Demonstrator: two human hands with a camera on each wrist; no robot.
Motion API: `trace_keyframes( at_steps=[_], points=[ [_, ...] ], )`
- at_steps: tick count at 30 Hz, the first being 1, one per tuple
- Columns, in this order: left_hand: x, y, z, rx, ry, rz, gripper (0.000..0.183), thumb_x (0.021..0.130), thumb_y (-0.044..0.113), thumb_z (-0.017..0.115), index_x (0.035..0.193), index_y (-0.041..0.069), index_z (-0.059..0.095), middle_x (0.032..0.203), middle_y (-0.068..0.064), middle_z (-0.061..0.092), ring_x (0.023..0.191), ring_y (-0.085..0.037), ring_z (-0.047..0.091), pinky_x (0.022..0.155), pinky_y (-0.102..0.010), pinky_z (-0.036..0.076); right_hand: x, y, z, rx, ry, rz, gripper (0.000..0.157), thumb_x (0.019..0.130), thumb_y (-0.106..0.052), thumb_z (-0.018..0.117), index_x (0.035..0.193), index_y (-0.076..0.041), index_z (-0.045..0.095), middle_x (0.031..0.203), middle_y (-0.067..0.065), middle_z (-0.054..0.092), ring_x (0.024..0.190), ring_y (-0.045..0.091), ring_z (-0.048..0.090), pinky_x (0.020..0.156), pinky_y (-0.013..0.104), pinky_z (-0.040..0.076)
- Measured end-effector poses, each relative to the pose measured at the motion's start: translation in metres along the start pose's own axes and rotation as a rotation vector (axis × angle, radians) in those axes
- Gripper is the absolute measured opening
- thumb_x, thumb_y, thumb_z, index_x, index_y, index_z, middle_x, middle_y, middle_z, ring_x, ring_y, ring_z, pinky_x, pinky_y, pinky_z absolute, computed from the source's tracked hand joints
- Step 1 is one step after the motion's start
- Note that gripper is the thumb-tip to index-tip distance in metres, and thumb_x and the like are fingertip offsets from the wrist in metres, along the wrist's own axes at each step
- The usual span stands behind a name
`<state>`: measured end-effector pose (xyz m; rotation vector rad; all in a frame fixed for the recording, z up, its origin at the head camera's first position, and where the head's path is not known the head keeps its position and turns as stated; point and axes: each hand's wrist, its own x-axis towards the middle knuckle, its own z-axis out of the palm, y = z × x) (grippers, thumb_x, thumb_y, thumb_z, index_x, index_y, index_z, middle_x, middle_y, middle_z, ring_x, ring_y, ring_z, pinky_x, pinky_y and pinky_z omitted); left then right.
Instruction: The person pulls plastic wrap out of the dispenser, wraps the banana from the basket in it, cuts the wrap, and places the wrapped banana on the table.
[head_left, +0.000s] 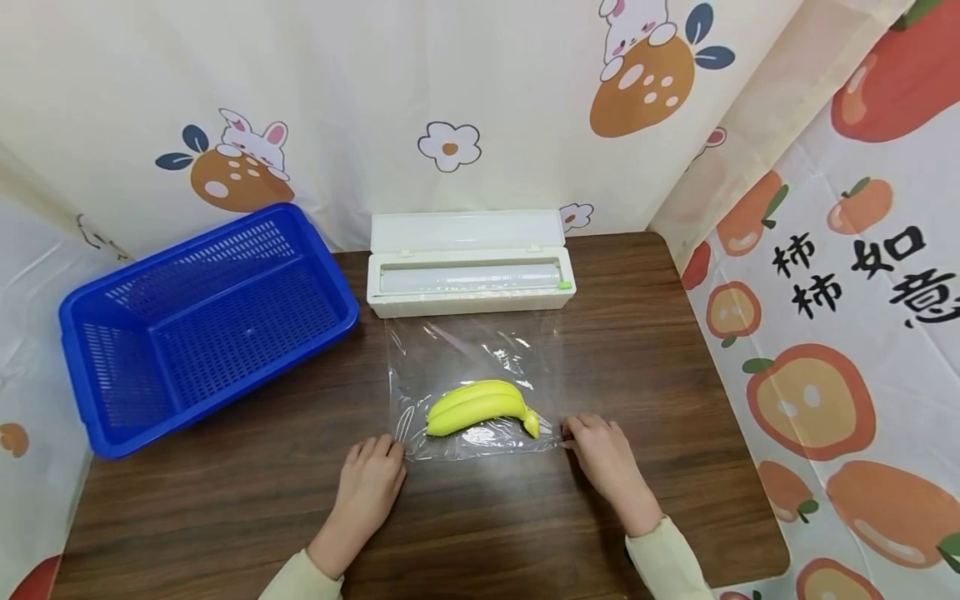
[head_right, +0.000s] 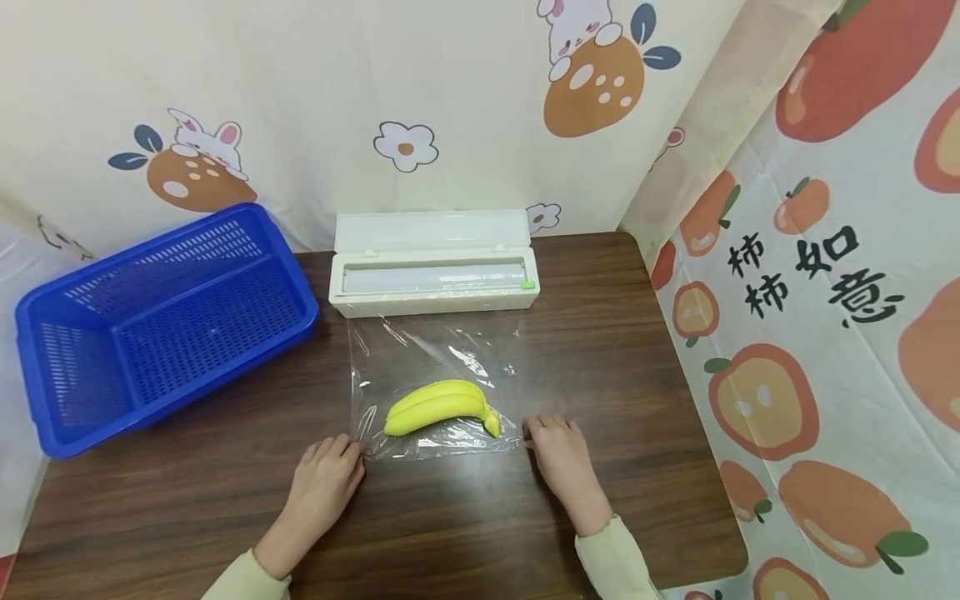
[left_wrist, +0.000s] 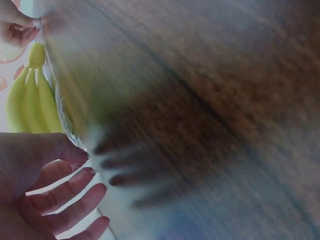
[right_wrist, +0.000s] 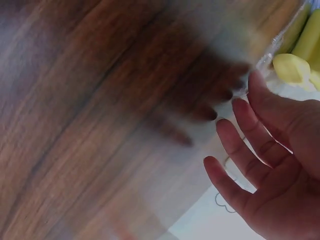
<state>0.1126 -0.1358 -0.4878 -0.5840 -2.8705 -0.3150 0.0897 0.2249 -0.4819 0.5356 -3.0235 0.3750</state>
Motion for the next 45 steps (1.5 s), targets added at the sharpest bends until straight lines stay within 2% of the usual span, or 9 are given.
trace_keyframes(
  at_steps=[8, 18, 21, 25, 28, 32, 37, 42, 45],
  points=[
    [0.005, -0.001, -0.005, -0.083, 0.1, 0.061, 0.024, 0.074, -0.004, 0.088, 0.091, -0.002, 0.072, 0.086, -0.011, 0.065, 0.07, -0.026, 0.065, 0.06, -0.04, 0.057, 0.002, 0.0, 0.001, -0.041, -0.008, 0.0, 0.027, 0.083, -0.004, 0.086, 0.081, -0.01, 0.06, 0.078, 0.002, 0.065, 0.075, 0.026, 0.067, 0.062, 0.041, 0.049],
    [0.02, 0.001, -0.009, -0.283, 0.25, 0.139, 0.027, 0.077, -0.013, 0.084, 0.101, -0.009, 0.073, 0.101, -0.018, 0.066, 0.083, -0.032, 0.072, 0.068, -0.041, 0.063, 0.015, -0.006, -0.001, 0.004, 0.131, -0.104, 0.031, 0.086, -0.004, 0.083, 0.088, -0.007, 0.052, 0.07, 0.005, 0.062, 0.068, 0.029, 0.064, 0.059, 0.043, 0.048],
    [0.025, 0.003, -0.008, -0.314, 0.288, 0.179, 0.01, 0.096, -0.004, 0.072, 0.104, -0.01, 0.073, 0.105, -0.021, 0.067, 0.088, -0.034, 0.073, 0.073, -0.041, 0.063, 0.02, -0.01, 0.0, 0.017, 0.152, -0.136, 0.029, 0.086, -0.005, 0.083, 0.09, -0.007, 0.053, 0.071, 0.005, 0.063, 0.068, 0.029, 0.064, 0.059, 0.042, 0.047],
    [0.032, 0.008, -0.005, -0.351, 0.307, 0.212, 0.024, 0.109, 0.007, 0.057, 0.105, -0.01, 0.073, 0.109, -0.023, 0.067, 0.093, -0.035, 0.074, 0.077, -0.041, 0.064, 0.026, -0.015, 0.002, 0.037, 0.146, -0.152, 0.027, 0.088, -0.005, 0.081, 0.091, -0.006, 0.054, 0.072, 0.005, 0.063, 0.069, 0.028, 0.064, 0.061, 0.042, 0.048],
    [0.037, 0.012, -0.003, -0.373, 0.296, 0.21, 0.011, 0.096, -0.003, 0.073, 0.106, -0.009, 0.074, 0.11, -0.023, 0.068, 0.097, -0.035, 0.074, 0.08, -0.041, 0.064, 0.028, -0.018, 0.003, 0.067, 0.134, -0.156, 0.023, 0.09, -0.005, 0.079, 0.094, -0.006, 0.057, 0.076, 0.004, 0.065, 0.073, 0.027, 0.067, 0.063, 0.042, 0.051],
    [0.042, 0.017, 0.0, -0.399, 0.302, 0.192, 0.033, 0.077, -0.012, 0.084, 0.107, -0.008, 0.075, 0.111, -0.022, 0.069, 0.099, -0.034, 0.075, 0.081, -0.041, 0.063, 0.027, -0.02, 0.006, 0.11, 0.136, -0.165, 0.019, 0.09, -0.003, 0.078, 0.098, -0.007, 0.06, 0.082, 0.003, 0.067, 0.078, 0.026, 0.069, 0.065, 0.041, 0.053],
    [0.043, 0.021, 0.004, -0.468, 0.345, 0.168, 0.04, 0.077, -0.016, 0.083, 0.114, -0.006, 0.073, 0.111, -0.019, 0.069, 0.099, -0.031, 0.075, 0.08, -0.038, 0.063, 0.028, -0.019, 0.011, 0.181, 0.18, -0.223, 0.021, 0.088, 0.004, 0.077, 0.098, -0.007, 0.062, 0.085, 0.002, 0.067, 0.077, 0.023, 0.068, 0.065, 0.04, 0.055],
    [0.042, 0.023, 0.006, -0.54, 0.374, 0.169, 0.035, 0.075, -0.019, 0.083, 0.107, -0.005, 0.074, 0.106, -0.016, 0.072, 0.096, -0.029, 0.076, 0.08, -0.034, 0.063, 0.029, -0.018, 0.014, 0.213, 0.206, -0.256, 0.022, 0.087, 0.006, 0.078, 0.1, -0.005, 0.063, 0.089, 0.003, 0.069, 0.08, 0.023, 0.069, 0.068, 0.041, 0.057],
    [0.04, 0.021, 0.006, -0.557, 0.347, 0.203, 0.022, 0.086, -0.012, 0.079, 0.106, -0.005, 0.074, 0.108, -0.017, 0.073, 0.1, -0.03, 0.076, 0.083, -0.033, 0.063, 0.029, -0.018, 0.015, 0.217, 0.209, -0.259, 0.021, 0.089, 0.003, 0.079, 0.103, -0.004, 0.064, 0.089, 0.005, 0.07, 0.081, 0.024, 0.07, 0.069, 0.041, 0.057]
  ],
)
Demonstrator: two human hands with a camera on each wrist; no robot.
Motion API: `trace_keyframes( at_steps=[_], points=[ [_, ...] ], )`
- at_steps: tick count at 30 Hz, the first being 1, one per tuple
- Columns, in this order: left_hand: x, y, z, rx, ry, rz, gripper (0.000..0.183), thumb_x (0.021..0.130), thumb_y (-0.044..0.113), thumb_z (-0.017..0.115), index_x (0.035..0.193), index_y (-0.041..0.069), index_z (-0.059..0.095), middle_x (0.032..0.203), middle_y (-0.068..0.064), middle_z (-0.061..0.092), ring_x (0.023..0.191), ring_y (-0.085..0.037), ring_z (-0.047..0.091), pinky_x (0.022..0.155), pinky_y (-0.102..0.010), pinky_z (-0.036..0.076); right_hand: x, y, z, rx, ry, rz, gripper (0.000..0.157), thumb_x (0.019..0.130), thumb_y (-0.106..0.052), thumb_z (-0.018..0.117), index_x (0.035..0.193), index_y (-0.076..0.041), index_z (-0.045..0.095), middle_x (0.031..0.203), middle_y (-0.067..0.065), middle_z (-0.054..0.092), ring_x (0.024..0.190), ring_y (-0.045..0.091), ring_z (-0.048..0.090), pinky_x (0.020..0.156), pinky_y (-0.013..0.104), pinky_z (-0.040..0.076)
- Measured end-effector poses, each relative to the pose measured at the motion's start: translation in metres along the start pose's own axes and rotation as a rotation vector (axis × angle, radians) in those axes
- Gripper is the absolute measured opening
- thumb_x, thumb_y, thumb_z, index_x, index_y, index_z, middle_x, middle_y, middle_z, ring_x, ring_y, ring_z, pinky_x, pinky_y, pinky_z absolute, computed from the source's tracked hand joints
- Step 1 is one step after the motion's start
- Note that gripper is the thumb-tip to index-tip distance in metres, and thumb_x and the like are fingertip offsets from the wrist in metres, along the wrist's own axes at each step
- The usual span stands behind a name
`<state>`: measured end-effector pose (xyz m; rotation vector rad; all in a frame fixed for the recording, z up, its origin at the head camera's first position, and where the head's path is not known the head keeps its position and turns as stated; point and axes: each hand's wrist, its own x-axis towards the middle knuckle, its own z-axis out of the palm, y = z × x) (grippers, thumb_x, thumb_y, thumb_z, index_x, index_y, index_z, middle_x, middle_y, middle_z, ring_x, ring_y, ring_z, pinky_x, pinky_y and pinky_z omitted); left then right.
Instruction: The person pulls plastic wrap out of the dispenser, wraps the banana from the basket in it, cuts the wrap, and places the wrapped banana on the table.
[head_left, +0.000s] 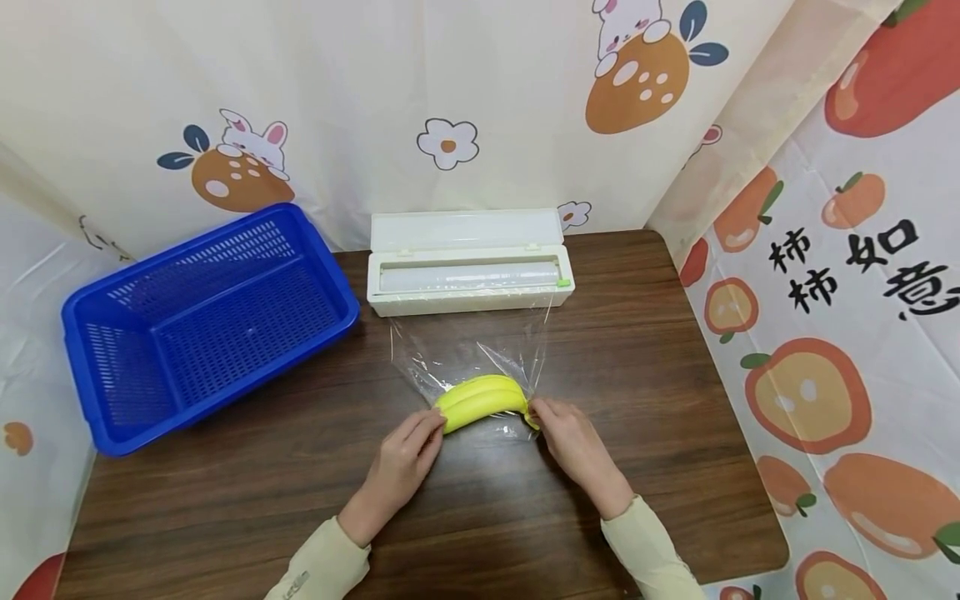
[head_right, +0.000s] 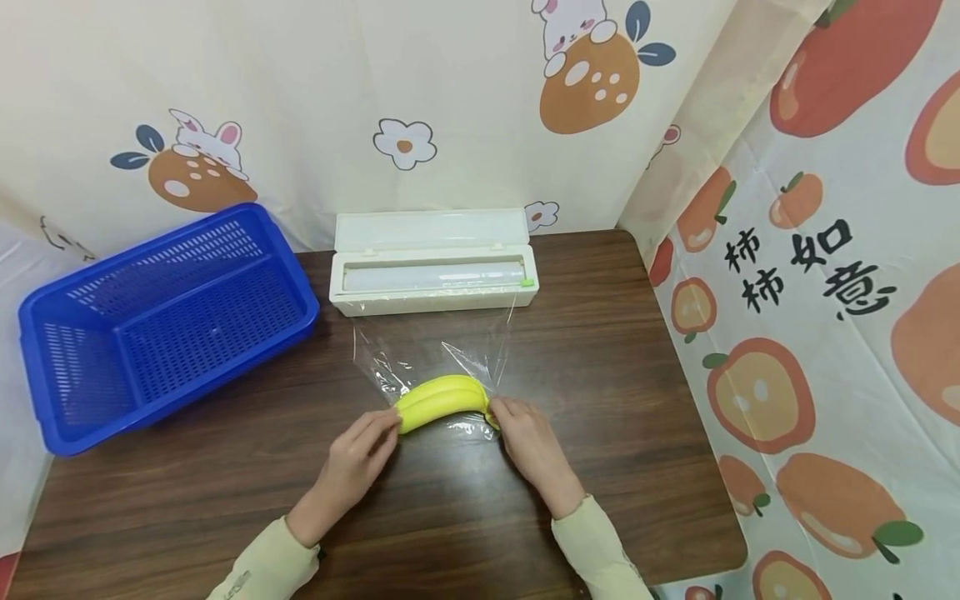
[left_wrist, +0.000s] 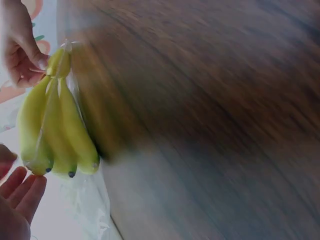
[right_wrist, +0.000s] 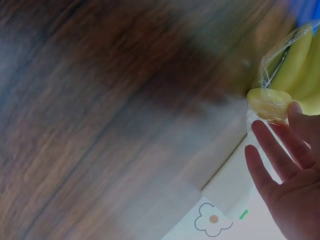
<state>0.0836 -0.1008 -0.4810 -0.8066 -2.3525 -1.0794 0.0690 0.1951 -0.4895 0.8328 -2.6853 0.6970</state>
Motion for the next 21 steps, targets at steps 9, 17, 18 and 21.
trace_keyframes(
  at_steps=[9, 17, 18, 21],
  points=[
    [-0.003, -0.004, -0.001, 0.12, -0.166, 0.095, 0.041, 0.093, 0.014, 0.083, 0.124, -0.007, 0.065, 0.122, -0.023, 0.064, 0.11, -0.035, 0.071, 0.088, -0.042, 0.062, -0.002, -0.003, -0.005, 0.0, -0.124, 0.077, 0.067, 0.076, -0.028, 0.094, 0.126, -0.001, 0.06, 0.102, 0.009, 0.072, 0.091, 0.029, 0.071, 0.081, 0.047, 0.06],
    [0.0, -0.002, 0.006, 0.215, -0.155, 0.12, 0.037, 0.094, 0.007, 0.079, 0.125, -0.007, 0.065, 0.12, -0.027, 0.065, 0.102, -0.037, 0.074, 0.081, -0.04, 0.064, -0.002, -0.004, 0.001, -0.051, -0.104, 0.075, 0.072, 0.074, -0.01, 0.097, 0.131, 0.002, 0.055, 0.106, 0.016, 0.073, 0.093, 0.033, 0.072, 0.081, 0.049, 0.061],
    [0.0, -0.002, 0.007, 0.216, -0.137, 0.124, 0.03, 0.101, 0.01, 0.072, 0.124, -0.007, 0.065, 0.119, -0.027, 0.066, 0.101, -0.037, 0.074, 0.08, -0.041, 0.065, -0.001, -0.004, 0.002, -0.058, -0.091, 0.067, 0.07, 0.075, -0.009, 0.096, 0.13, 0.002, 0.055, 0.104, 0.015, 0.072, 0.09, 0.032, 0.072, 0.079, 0.048, 0.061],
    [0.001, -0.004, 0.011, 0.22, -0.085, 0.135, 0.035, 0.114, 0.02, 0.049, 0.121, -0.008, 0.068, 0.115, -0.026, 0.067, 0.097, -0.036, 0.075, 0.077, -0.041, 0.065, 0.0, -0.005, 0.003, -0.061, -0.083, 0.066, 0.068, 0.078, -0.015, 0.096, 0.13, 0.002, 0.055, 0.101, 0.012, 0.071, 0.086, 0.029, 0.071, 0.077, 0.047, 0.06]
  ],
)
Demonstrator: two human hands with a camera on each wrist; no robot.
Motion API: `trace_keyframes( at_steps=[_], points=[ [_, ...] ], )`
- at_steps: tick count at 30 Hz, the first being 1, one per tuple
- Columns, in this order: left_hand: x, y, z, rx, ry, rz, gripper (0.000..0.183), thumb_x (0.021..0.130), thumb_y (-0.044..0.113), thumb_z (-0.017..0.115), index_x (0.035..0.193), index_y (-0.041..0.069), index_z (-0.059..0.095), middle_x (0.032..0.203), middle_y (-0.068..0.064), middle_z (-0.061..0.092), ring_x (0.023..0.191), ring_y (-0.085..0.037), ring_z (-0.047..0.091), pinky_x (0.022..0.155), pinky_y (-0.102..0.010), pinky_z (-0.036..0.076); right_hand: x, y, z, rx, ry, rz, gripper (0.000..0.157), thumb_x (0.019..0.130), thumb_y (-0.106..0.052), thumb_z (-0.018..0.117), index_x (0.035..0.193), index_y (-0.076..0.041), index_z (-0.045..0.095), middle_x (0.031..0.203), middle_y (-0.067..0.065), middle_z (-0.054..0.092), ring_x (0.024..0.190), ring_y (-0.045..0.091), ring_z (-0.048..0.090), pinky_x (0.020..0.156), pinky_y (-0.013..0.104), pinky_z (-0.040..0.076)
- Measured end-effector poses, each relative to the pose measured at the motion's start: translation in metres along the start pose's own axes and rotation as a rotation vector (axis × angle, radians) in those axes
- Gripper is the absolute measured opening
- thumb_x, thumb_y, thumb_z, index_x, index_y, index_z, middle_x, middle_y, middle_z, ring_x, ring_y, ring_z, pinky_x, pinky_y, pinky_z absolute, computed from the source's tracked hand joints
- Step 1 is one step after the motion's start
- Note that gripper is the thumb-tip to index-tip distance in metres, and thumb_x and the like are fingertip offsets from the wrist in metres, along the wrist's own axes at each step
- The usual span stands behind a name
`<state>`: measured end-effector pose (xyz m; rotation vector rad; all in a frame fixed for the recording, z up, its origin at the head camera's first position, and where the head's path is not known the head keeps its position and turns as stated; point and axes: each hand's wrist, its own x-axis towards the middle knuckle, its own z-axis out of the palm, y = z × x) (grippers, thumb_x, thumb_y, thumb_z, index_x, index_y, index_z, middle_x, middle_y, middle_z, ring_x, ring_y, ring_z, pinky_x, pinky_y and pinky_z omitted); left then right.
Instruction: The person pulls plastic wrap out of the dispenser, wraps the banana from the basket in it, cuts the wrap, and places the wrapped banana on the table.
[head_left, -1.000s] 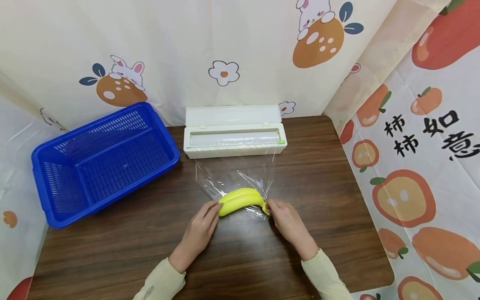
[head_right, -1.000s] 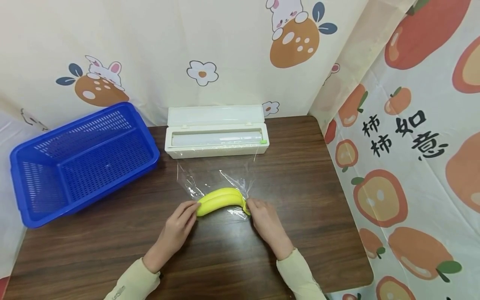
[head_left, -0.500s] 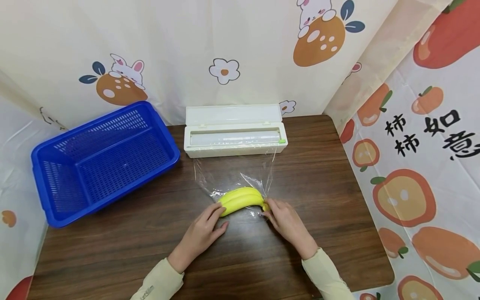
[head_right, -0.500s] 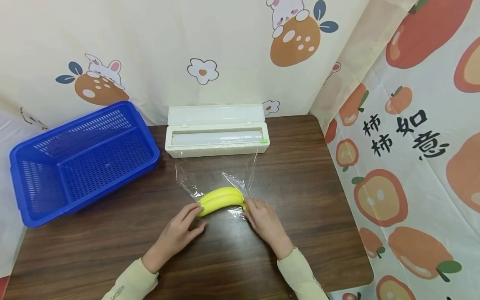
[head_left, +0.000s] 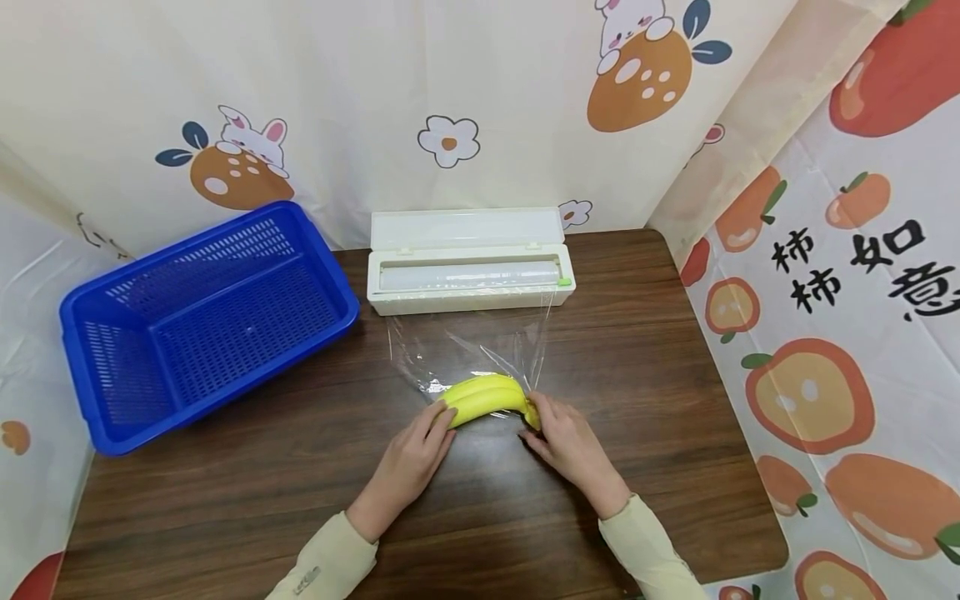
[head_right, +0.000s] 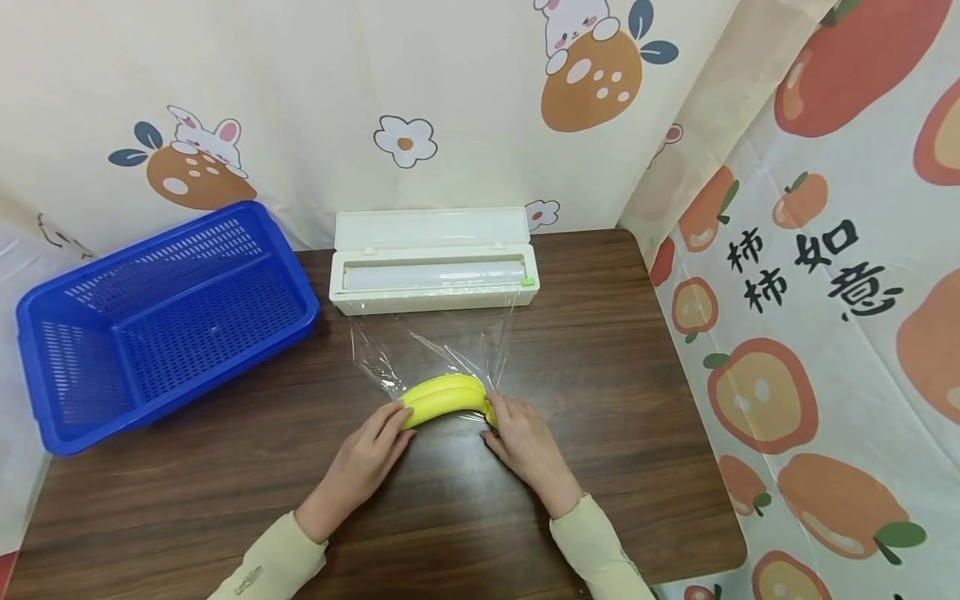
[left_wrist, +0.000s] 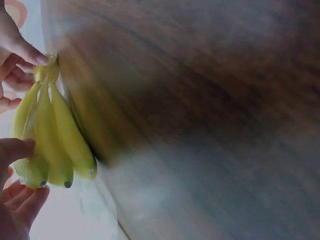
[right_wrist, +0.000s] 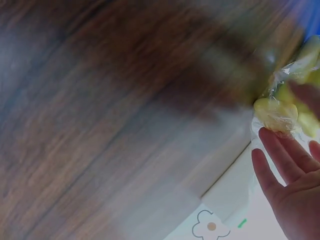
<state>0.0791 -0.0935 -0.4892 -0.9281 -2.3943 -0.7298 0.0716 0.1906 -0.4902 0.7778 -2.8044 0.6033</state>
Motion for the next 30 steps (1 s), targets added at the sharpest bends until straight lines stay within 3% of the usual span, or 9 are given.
trace_keyframes(
  at_steps=[4, 6, 12, 20, 23, 26, 30],
  points=[
    [0.003, -0.001, 0.002, -0.001, 0.046, -0.008, 0.042, 0.116, 0.023, 0.043, 0.118, -0.009, 0.07, 0.113, -0.025, 0.069, 0.095, -0.035, 0.075, 0.078, -0.04, 0.065, -0.001, -0.001, 0.0, 0.026, -0.042, 0.022, 0.08, 0.074, -0.024, 0.099, 0.133, 0.002, 0.053, 0.107, 0.013, 0.071, 0.092, 0.029, 0.071, 0.082, 0.048, 0.06],
    [0.004, -0.001, 0.002, -0.008, 0.059, -0.014, 0.041, 0.115, 0.023, 0.045, 0.118, -0.009, 0.071, 0.113, -0.025, 0.07, 0.095, -0.034, 0.075, 0.078, -0.039, 0.065, -0.003, -0.001, 0.001, 0.027, -0.041, 0.014, 0.081, 0.072, -0.02, 0.1, 0.134, 0.003, 0.052, 0.109, 0.015, 0.071, 0.095, 0.031, 0.071, 0.084, 0.048, 0.06],
    [0.009, -0.001, 0.0, -0.032, 0.079, -0.027, 0.037, 0.113, 0.02, 0.051, 0.12, -0.01, 0.071, 0.114, -0.024, 0.07, 0.097, -0.034, 0.075, 0.078, -0.039, 0.065, -0.002, 0.003, 0.007, 0.001, 0.08, -0.065, 0.065, 0.075, 0.0, 0.093, 0.127, 0.006, 0.054, 0.1, 0.016, 0.071, 0.086, 0.032, 0.071, 0.076, 0.046, 0.061],
    [0.012, -0.003, -0.001, -0.067, 0.092, -0.078, 0.038, 0.112, 0.021, 0.053, 0.124, -0.01, 0.071, 0.113, -0.025, 0.07, 0.098, -0.036, 0.075, 0.078, -0.041, 0.064, 0.001, 0.004, 0.004, 0.023, 0.132, -0.103, 0.05, 0.08, 0.002, 0.083, 0.122, 0.007, 0.057, 0.093, 0.014, 0.068, 0.08, 0.027, 0.068, 0.071, 0.042, 0.06],
    [0.014, -0.004, -0.002, -0.093, 0.078, -0.128, 0.03, 0.105, 0.012, 0.066, 0.126, -0.009, 0.071, 0.115, -0.024, 0.07, 0.101, -0.036, 0.074, 0.082, -0.042, 0.064, 0.004, 0.003, 0.003, 0.044, 0.133, -0.11, 0.048, 0.081, 0.003, 0.08, 0.122, 0.008, 0.056, 0.092, 0.014, 0.067, 0.079, 0.025, 0.066, 0.069, 0.04, 0.06],
    [0.018, -0.005, -0.002, -0.12, 0.071, -0.179, 0.036, 0.093, 0.001, 0.078, 0.127, -0.009, 0.071, 0.116, -0.023, 0.07, 0.103, -0.035, 0.074, 0.085, -0.042, 0.063, 0.007, 0.003, 0.0, 0.064, 0.142, -0.111, 0.045, 0.082, 0.004, 0.077, 0.122, 0.008, 0.056, 0.093, 0.015, 0.066, 0.08, 0.024, 0.065, 0.068, 0.039, 0.061],
    [0.025, -0.009, -0.003, -0.146, 0.068, -0.233, 0.04, 0.088, -0.005, 0.08, 0.126, -0.01, 0.071, 0.116, -0.023, 0.07, 0.105, -0.035, 0.072, 0.087, -0.042, 0.063, 0.015, 0.002, -0.004, 0.071, 0.152, -0.099, 0.04, 0.084, 0.002, 0.073, 0.121, 0.008, 0.057, 0.093, 0.016, 0.065, 0.079, 0.024, 0.064, 0.066, 0.037, 0.06]
  ],
)
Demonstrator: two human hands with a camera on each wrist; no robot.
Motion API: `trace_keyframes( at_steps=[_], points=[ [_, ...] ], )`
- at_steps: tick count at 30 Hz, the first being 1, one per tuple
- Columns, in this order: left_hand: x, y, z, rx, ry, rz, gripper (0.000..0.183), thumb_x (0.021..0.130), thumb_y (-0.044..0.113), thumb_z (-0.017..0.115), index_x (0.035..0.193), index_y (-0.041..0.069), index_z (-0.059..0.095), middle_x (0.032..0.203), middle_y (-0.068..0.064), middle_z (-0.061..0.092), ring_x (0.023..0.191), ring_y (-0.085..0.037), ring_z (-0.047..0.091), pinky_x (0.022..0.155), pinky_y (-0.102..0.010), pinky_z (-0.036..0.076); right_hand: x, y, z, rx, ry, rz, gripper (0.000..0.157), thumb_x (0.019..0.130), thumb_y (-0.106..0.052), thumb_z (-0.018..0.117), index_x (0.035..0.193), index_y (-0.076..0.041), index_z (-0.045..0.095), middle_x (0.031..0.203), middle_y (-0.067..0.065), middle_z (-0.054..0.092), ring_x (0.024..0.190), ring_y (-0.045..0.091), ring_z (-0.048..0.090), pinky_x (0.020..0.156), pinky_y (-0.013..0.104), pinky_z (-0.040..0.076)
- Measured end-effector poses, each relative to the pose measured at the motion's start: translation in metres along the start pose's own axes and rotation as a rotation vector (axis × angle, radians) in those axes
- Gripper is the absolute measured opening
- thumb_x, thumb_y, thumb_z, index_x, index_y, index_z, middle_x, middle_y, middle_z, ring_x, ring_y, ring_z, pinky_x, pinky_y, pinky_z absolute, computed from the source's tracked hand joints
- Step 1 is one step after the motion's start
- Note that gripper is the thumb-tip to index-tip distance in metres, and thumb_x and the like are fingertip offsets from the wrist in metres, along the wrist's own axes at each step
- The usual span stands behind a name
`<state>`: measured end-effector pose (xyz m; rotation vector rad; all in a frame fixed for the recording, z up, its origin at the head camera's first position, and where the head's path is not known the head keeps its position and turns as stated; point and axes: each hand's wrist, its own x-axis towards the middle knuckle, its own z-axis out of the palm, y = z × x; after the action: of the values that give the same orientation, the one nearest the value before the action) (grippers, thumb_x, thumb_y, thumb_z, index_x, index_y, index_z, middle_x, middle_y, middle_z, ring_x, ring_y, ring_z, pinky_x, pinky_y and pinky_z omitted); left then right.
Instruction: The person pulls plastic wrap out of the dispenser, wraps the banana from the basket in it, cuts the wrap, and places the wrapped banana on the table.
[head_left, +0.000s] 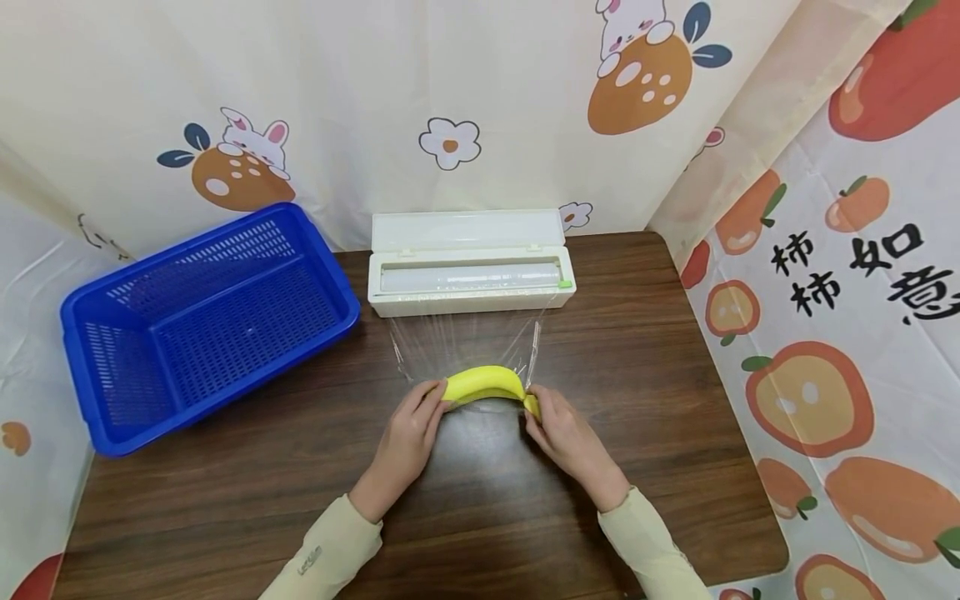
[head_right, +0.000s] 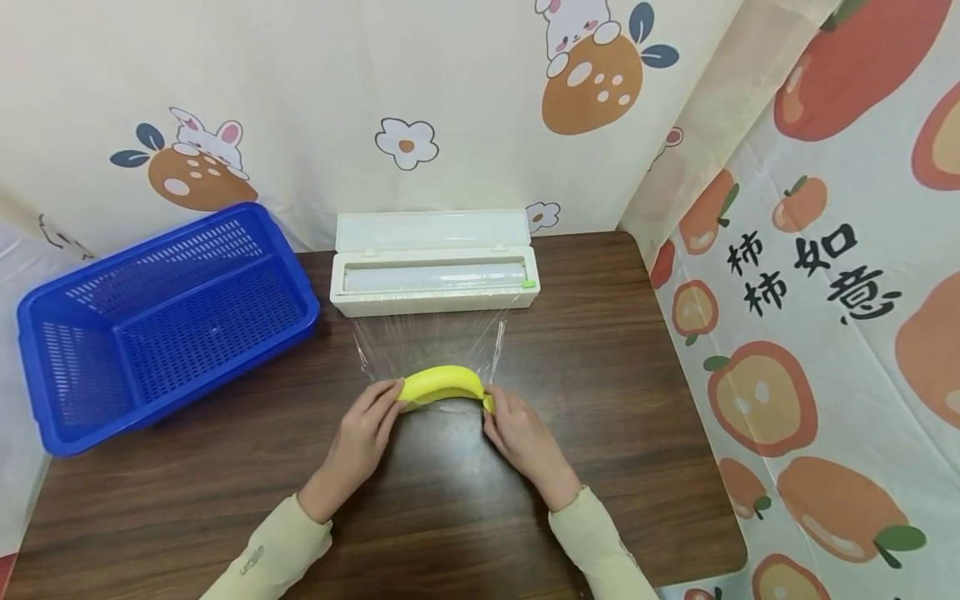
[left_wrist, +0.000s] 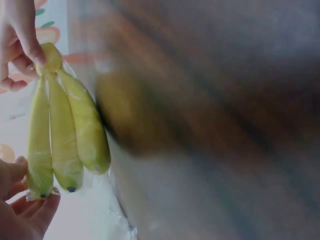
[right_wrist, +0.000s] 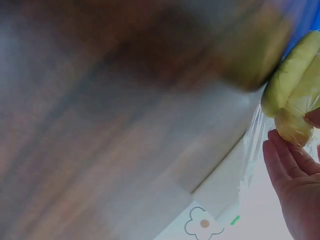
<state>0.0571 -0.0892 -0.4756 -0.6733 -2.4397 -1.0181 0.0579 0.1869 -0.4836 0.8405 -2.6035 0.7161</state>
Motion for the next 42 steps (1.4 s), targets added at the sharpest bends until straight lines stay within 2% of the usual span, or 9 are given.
trace_keyframes(
  at_steps=[7, 13, 18, 27, 34, 42],
  points=[
    [0.018, -0.007, -0.001, 0.023, -0.06, -0.12, 0.031, 0.099, -0.001, 0.07, 0.128, -0.012, 0.069, 0.117, -0.023, 0.069, 0.104, -0.034, 0.073, 0.087, -0.042, 0.063, 0.02, 0.001, -0.004, 0.005, -0.016, 0.028, 0.033, 0.09, 0.002, 0.069, 0.12, 0.009, 0.056, 0.095, 0.018, 0.065, 0.08, 0.025, 0.064, 0.065, 0.036, 0.06],
    [0.034, -0.016, 0.0, 0.002, -0.049, -0.185, 0.024, 0.101, -0.001, 0.067, 0.122, -0.012, 0.072, 0.109, -0.02, 0.07, 0.096, -0.032, 0.074, 0.083, -0.041, 0.064, 0.036, 0.004, -0.005, 0.019, -0.029, 0.04, 0.027, 0.095, 0.003, 0.07, 0.117, 0.01, 0.056, 0.096, 0.021, 0.067, 0.081, 0.028, 0.067, 0.065, 0.038, 0.06],
    [0.049, -0.025, 0.004, 0.027, -0.102, -0.231, 0.022, 0.104, 0.001, 0.063, 0.119, -0.013, 0.072, 0.106, -0.021, 0.07, 0.093, -0.031, 0.073, 0.079, -0.04, 0.064, 0.051, 0.007, -0.005, 0.056, -0.058, 0.108, 0.022, 0.099, 0.002, 0.069, 0.114, 0.009, 0.055, 0.096, 0.022, 0.068, 0.081, 0.031, 0.068, 0.067, 0.042, 0.059],
    [0.072, -0.039, 0.008, 0.005, -0.206, -0.337, 0.023, 0.107, 0.002, 0.058, 0.113, -0.014, 0.073, 0.103, -0.025, 0.071, 0.094, -0.037, 0.074, 0.081, -0.043, 0.064, 0.079, 0.013, -0.004, 0.1, -0.126, 0.22, 0.013, 0.104, 0.0, 0.063, 0.104, 0.003, 0.051, 0.084, 0.015, 0.065, 0.073, 0.026, 0.064, 0.063, 0.042, 0.056],
    [0.081, -0.047, 0.013, 0.009, -0.261, -0.376, 0.025, 0.11, 0.004, 0.053, 0.113, -0.012, 0.073, 0.103, -0.025, 0.072, 0.097, -0.038, 0.072, 0.082, -0.045, 0.063, 0.097, 0.015, -0.005, 0.118, -0.209, 0.293, 0.008, 0.107, -0.001, 0.057, 0.105, 0.003, 0.05, 0.081, 0.015, 0.066, 0.068, 0.025, 0.063, 0.057, 0.04, 0.054],
    [0.083, -0.055, 0.021, 0.017, -0.243, -0.4, 0.02, 0.11, 0.005, 0.053, 0.117, -0.007, 0.068, 0.101, -0.022, 0.071, 0.089, -0.034, 0.071, 0.073, -0.045, 0.061, 0.11, 0.022, -0.002, 0.079, -0.257, 0.339, 0.014, 0.109, -0.004, 0.054, 0.098, 0.001, 0.047, 0.07, 0.011, 0.057, 0.062, 0.026, 0.059, 0.053, 0.042, 0.052]
  ],
)
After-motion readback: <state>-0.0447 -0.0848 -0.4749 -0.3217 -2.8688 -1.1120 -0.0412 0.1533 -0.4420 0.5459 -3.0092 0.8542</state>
